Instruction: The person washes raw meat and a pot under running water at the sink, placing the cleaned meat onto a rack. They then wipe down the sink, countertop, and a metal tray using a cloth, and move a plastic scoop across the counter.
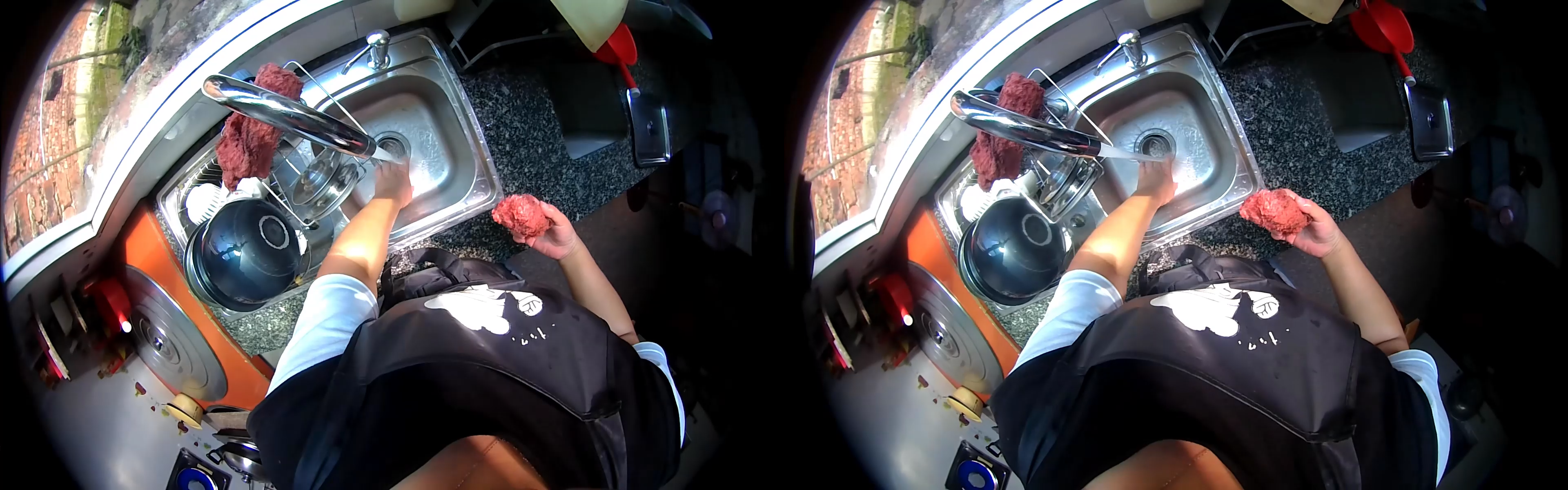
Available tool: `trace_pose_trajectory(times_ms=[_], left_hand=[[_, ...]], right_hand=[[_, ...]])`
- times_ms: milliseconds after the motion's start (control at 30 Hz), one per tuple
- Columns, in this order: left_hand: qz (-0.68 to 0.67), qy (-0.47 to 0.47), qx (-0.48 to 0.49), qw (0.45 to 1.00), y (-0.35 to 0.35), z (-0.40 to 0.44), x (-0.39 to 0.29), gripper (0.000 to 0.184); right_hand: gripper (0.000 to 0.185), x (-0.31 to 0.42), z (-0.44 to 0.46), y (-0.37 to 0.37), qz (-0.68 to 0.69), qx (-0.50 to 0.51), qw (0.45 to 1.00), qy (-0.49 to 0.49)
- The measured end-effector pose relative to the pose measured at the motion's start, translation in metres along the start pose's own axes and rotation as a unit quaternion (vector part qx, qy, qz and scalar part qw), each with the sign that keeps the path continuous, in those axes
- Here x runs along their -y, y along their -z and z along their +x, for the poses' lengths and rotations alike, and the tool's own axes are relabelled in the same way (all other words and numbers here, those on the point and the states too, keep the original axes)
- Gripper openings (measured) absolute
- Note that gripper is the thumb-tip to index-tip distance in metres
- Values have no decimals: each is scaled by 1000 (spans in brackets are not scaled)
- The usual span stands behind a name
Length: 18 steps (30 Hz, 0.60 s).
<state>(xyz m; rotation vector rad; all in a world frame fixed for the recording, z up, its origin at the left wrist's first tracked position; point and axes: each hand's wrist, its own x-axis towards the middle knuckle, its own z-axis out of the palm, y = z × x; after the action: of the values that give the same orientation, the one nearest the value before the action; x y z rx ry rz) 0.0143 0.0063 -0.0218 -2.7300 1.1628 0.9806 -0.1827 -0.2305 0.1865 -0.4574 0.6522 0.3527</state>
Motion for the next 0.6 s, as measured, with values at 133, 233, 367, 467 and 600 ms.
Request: trace_pose_trajectory(times_ms=[133, 233, 367, 467, 600], left_hand=[[-49, -8, -6, 999, -1, 6, 4, 60], [-47, -19, 7, 999, 0, 9, 6, 47], [-77, -38, 1, 996, -19, 21, 9, 39], [-46, -30, 84, 995, -4, 21, 1, 52], [-53, 20, 90, 994, -3, 18, -2, 65]], right_hand=[[46, -1, 1, -1, -17, -15, 1000, 3], [46, 0, 4, -5, -14, -17, 1000, 4], [46, -1, 6, -6, -12, -21, 1000, -1], [46, -1, 9, -6, -17, -23, 1000, -5], [47, -2, 11, -1, -19, -16, 1000, -18]])
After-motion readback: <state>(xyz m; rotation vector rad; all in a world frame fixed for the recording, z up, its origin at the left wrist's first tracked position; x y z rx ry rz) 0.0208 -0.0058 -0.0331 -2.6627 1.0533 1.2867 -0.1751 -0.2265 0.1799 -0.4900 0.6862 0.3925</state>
